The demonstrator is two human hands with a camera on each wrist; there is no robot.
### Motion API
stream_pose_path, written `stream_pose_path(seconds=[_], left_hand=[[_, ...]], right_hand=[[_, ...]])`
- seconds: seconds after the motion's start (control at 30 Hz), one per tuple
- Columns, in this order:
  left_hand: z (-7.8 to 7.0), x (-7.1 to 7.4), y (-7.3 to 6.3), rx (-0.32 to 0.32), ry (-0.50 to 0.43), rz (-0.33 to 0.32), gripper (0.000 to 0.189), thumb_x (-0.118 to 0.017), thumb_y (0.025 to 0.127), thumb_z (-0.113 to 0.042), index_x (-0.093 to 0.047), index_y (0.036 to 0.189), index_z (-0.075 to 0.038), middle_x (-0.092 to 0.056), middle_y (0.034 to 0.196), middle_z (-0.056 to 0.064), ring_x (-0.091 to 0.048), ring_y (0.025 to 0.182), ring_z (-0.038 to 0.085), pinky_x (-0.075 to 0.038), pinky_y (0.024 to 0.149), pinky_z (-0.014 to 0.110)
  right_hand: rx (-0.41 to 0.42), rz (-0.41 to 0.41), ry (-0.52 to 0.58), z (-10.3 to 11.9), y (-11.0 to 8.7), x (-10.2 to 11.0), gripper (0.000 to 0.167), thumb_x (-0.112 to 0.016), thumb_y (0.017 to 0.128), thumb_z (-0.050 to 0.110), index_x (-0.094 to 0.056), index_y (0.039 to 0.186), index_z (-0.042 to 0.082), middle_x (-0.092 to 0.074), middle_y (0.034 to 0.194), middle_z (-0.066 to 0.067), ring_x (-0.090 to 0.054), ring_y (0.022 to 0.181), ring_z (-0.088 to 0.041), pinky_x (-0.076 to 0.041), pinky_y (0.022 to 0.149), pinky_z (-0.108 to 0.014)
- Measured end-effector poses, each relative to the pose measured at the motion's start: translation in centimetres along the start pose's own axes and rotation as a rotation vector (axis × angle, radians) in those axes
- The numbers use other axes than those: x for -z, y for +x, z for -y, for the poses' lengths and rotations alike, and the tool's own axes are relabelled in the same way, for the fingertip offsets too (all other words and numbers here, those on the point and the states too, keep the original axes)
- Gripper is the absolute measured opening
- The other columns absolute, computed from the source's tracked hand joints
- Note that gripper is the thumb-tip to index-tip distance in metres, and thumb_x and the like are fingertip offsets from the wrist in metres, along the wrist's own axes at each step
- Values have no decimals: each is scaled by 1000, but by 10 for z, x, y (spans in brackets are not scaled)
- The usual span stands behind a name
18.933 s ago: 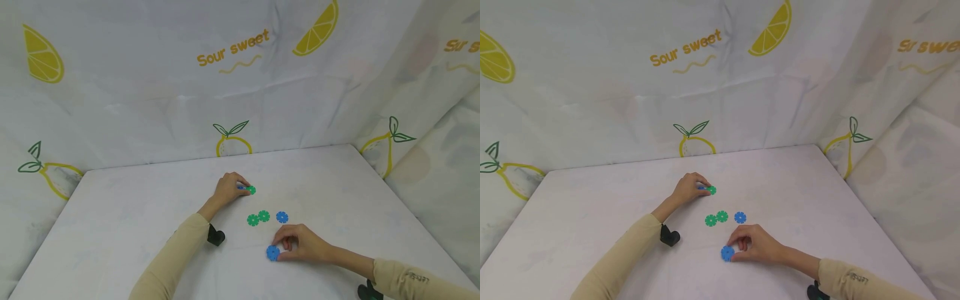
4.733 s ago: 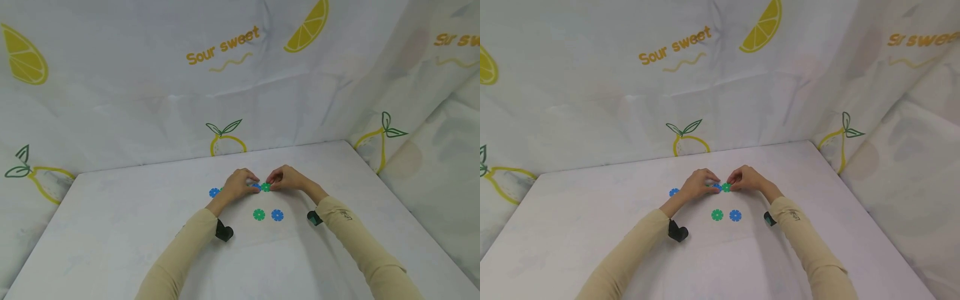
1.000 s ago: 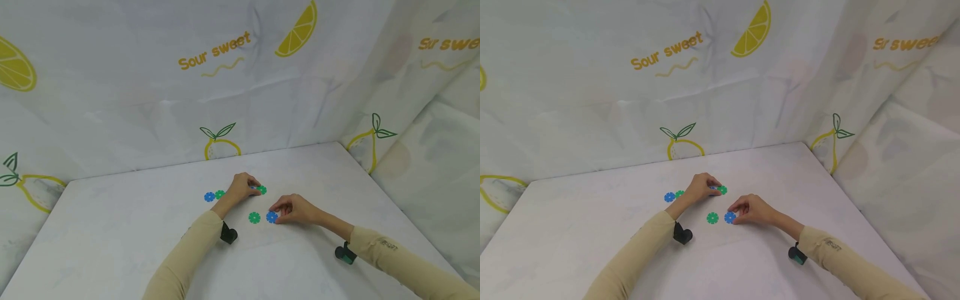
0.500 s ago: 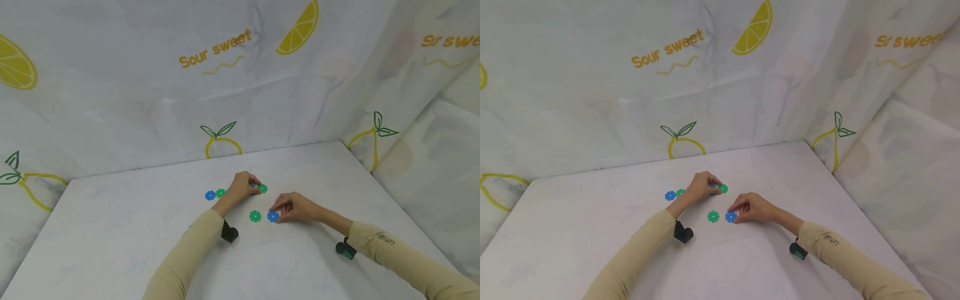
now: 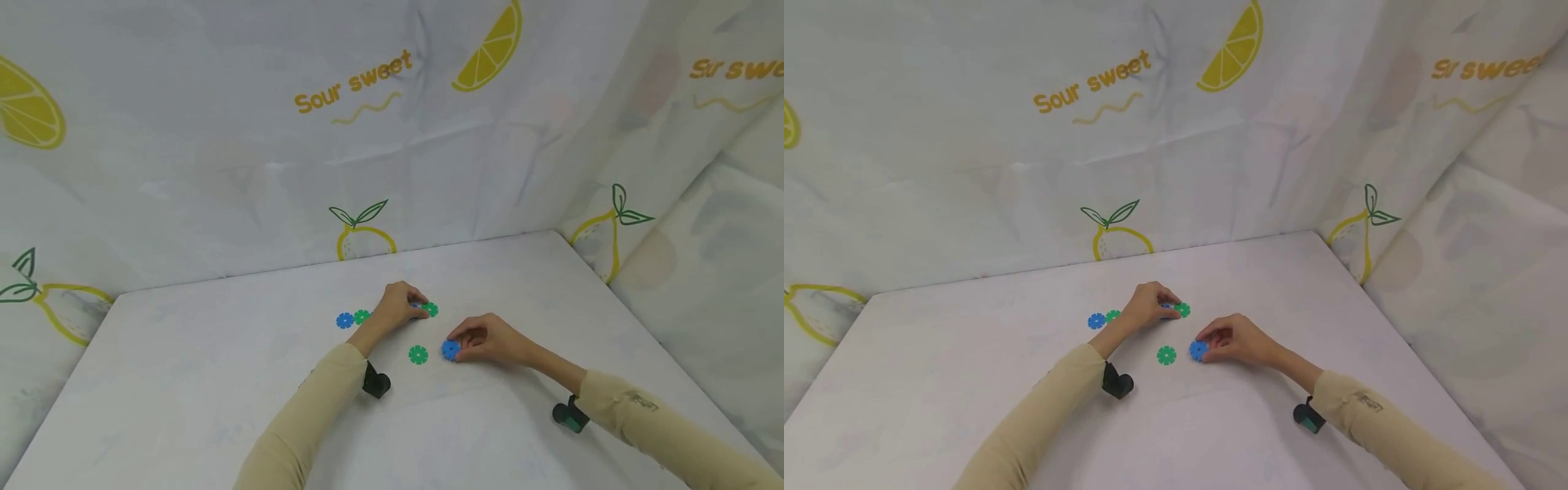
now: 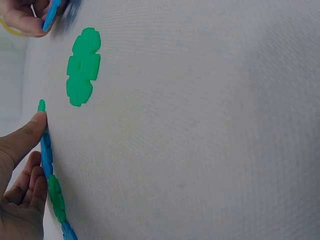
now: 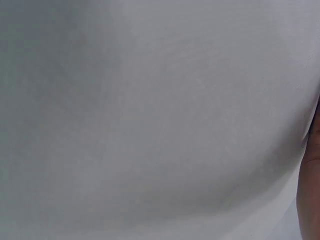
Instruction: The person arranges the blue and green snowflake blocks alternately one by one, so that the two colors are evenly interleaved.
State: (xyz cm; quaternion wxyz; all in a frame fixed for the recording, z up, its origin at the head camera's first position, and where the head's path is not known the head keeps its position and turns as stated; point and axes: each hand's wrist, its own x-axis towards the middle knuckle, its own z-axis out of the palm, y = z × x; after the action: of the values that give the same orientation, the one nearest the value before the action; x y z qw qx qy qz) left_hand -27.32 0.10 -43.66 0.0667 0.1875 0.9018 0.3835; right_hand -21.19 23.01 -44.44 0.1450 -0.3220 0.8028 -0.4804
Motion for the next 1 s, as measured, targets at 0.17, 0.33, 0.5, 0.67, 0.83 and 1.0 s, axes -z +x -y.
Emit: stream_pose_path(seconds=[0.17, 0.33, 0.5, 0.67, 0.83, 1.0], left_hand=[[-1, -1, 0, 8, 6, 8, 20, -79, 79, -14, -75, 97, -7, -62, 99, 5, -55, 95, 19, -46, 87, 33], [-2, -2, 1, 15, 14, 9, 21, -79, 79, -15, -75, 98, -7, -62, 98, 5, -55, 95, 19, -45, 87, 33], [-2, -1, -1, 13, 15, 6, 21, -79, 79, -14, -75, 98, -7, -62, 98, 5, -54, 94, 19, -45, 86, 32], [-2, -1, -1, 20, 23, 5, 21, -79, 79, -15, -75, 98, -7, -62, 99, 5, -54, 94, 19, -45, 87, 33], [-2, -1, 0, 35, 29, 4, 21, -79, 79, -14, -75, 98, -7, -61, 99, 5, -54, 94, 19, -46, 86, 33], [-2, -1, 1, 37, 34, 8, 21, -79, 79, -14, -75, 99, -7, -62, 99, 5, -55, 94, 19, -46, 86, 33]], right_hand=[[-20, -33, 34, 1, -2, 0, 27, -75, 81, 4, -68, 104, -7, -68, 91, -14, -62, 75, -13, -54, 69, -22], [-70, -86, 0, 0, -4, 1, 26, -77, 80, 9, -68, 101, -4, -68, 86, -9, -61, 72, -12, -53, 67, -21], [-131, -83, 6, 0, -3, 8, 27, -77, 81, 13, -69, 103, 0, -67, 92, -7, -63, 76, -14, -53, 71, -22], [-148, -80, -21, 5, -1, 21, 29, -79, 79, 14, -69, 103, 1, -67, 92, -8, -63, 77, -16, -54, 73, -23], [-128, -81, -93, 9, 4, 36, 29, -79, 78, 12, -69, 102, -2, -68, 91, -8, -62, 76, -15, -53, 70, -22], [-150, -93, -37, 6, 9, 49, 29, -77, 79, 8, -69, 104, -5, -68, 96, -14, -62, 79, -17, -52, 73, -21]])
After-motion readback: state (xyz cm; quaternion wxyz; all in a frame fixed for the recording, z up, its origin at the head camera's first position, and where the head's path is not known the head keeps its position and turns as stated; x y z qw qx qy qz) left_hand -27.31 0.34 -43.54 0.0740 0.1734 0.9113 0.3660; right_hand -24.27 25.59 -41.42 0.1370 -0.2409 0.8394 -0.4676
